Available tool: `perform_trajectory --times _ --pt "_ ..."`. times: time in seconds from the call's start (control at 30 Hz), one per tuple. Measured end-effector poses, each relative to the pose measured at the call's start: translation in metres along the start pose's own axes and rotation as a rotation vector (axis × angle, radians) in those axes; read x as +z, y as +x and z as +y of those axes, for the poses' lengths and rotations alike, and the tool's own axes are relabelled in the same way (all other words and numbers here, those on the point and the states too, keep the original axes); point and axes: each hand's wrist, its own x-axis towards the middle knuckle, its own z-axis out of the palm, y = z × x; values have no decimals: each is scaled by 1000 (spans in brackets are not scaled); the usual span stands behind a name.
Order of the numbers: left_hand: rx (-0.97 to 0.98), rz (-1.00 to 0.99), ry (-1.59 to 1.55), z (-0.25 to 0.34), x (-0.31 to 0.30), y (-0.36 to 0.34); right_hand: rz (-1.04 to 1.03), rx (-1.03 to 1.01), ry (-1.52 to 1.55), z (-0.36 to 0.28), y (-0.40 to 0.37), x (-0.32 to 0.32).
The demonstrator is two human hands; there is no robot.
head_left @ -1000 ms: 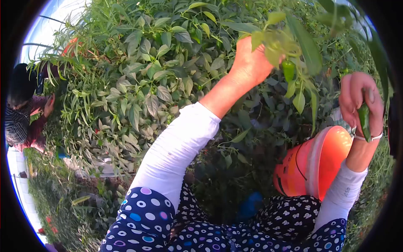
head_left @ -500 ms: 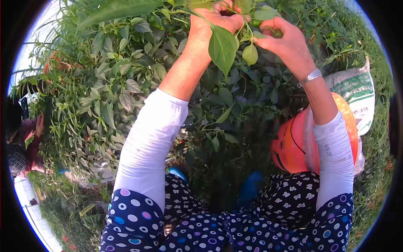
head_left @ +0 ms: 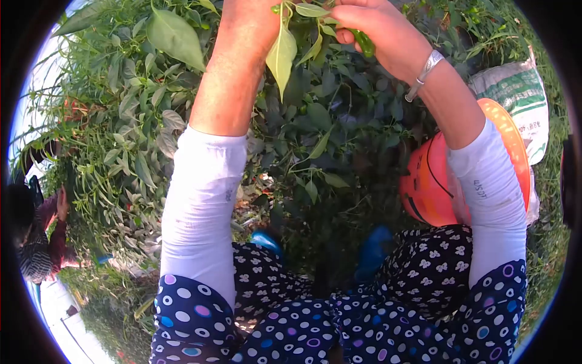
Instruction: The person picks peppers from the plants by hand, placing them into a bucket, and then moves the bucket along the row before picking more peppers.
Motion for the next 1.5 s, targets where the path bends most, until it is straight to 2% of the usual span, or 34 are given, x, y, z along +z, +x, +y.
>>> perform_trajectory --times 0.07,0.13,0.17,0.2,0.27,0.3,0.37,0.4,0.47,0.53,0.6,0.63,0.67,0.73,0.77,0.8,0.87,0.9,0.93,1.0,1.07,1.13,1.17,1.23,1.27,1.33,1.37,1.43,1.5 --pt "31 99 -258 -4 13 -2 -79 -12 -25 3 3 6" --pt "73 73 -279 -3 10 -1 -96 -288 53 7 5 15" --pt "132 84 -187 -4 2 -1 -36 -151 -19 7 7 13" --pt "48 -296 -318 1 -11 -2 -59 -124 164 13 8 14" --pt "68 -132 -292 -10 -10 6 -121 -203 11 17 14 12" --pt "69 -137 -288 -12 -13 12 -118 -209 14 13 11 11" --pt "36 -266 -269 -10 -16 15 -162 -22 114 1 1 10" --pt "33 -264 -266 -8 -16 12 -165 -21 118 3 2 10" --pt "28 -337 -301 1 -12 4 -297 -49 347 8 4 9" --pt "24 -279 -317 2 -9 1 -260 -18 345 9 4 7" --pt "31 -305 -133 -3 -11 -1 -395 54 443 6 3 2" --pt "104 -383 -151 -3 -11 -5 -345 105 420 6 3 3" --pt "102 -381 -152 -6 -11 -8 -346 109 420 4 0 5" --pt "206 -226 -24 -9 -11 -11 -282 190 438 -2 -6 11" --pt "-48 -238 -149 8 -4 -9 -333 167 477 -2 -5 15" --pt "-44 -242 -147 9 -9 -9 -332 160 476 -7 -7 15" --pt "152 -479 -30 15 -21 -7 -207 167 491 -23 -14 14" --pt "-35 -524 -150 20 -22 -3 -214 2 385 -13 -14 11" --pt "-29 -527 -151 14 -17 -4 -213 -2 380 -22 -20 2" --pt "93 120 -118 5 8 -14 -386 -113 115 -55 -35 -8" --pt "-101 67 -259 12 -8 -4 -384 -183 197 -54 -30 -15" --pt "-209 551 -22 46 48 -3 -372 -330 354 -56 -21 -29" --pt "-201 550 -23 34 30 0 -394 -328 314 -46 -13 -37" --pt "201 -82 -25 1 -26 5 -460 -326 344 -17 -8 -39" --pt "204 -82 -22 2 -29 6 -485 -259 370 -6 3 -41" --pt "182 -141 106 5 -32 0 -342 -122 271 -2 3 -36" --pt "166 -170 166 6 -32 -4 -341 -114 276 -6 0 -29" --pt "130 -230 283 6 -30 -14 -222 -98 66 -18 -6 -14" --pt "95 -289 396 4 -28 -21 -217 -101 63 -20 -3 -13"
